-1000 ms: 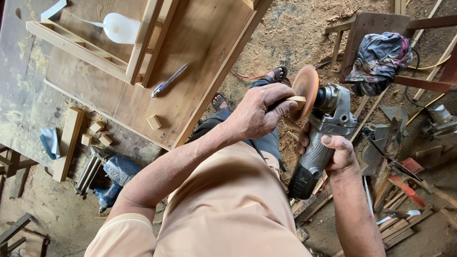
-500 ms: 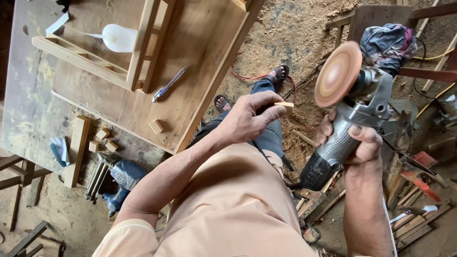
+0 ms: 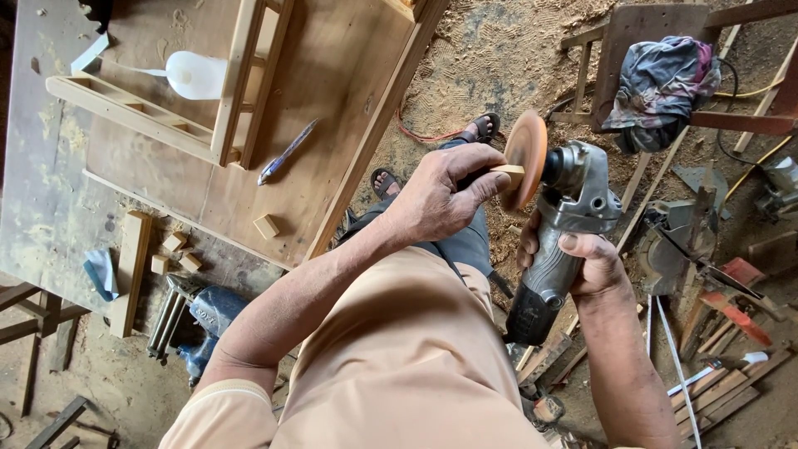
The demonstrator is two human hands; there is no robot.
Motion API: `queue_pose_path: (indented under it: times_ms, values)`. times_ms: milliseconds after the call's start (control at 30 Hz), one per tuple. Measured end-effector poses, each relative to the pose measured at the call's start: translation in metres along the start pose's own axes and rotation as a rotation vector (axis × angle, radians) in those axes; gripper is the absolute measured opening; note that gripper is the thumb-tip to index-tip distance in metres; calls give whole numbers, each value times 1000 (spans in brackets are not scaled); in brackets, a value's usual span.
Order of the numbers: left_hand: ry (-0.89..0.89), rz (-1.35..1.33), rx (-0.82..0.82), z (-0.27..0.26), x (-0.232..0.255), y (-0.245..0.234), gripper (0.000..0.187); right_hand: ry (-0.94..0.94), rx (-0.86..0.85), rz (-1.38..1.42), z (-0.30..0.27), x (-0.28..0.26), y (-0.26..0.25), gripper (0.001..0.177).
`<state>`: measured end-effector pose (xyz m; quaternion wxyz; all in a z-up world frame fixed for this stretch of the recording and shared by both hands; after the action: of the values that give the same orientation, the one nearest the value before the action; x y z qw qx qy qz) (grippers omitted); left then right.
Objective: The person uses an angle grinder with a sanding disc to smooth small wooden blocks and a wooden frame. They repeatedly sand the blocks, place them into the frame, and inspect the fit before continuing to sand additional pieces.
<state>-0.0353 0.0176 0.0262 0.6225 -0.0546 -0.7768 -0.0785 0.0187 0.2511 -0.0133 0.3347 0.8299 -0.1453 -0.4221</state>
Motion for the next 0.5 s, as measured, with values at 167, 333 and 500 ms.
queue_pose_path:
  times_ms: [167,333,500]
  values:
    - [18,30,4,1,-2,-2,11,10,-14,5,-1,-1,5,52]
    - [17,8,10,0,-3,0,10,19,-7,41,-2,3,-2,51]
    - [15,14,10,-2,-6,2,9,29,-16,65,-5,3,-3,51]
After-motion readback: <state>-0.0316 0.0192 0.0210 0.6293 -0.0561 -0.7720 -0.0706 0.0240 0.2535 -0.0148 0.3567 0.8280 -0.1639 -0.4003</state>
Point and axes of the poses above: each hand's wrist, its own z-axis towards the middle knuckle, its own y-axis out of the palm, x = y × z, the point moved 3 cm from there along z, towards the middle knuckle, and after that the axes turned 8 degrees about -y, right-handed, at the moved point
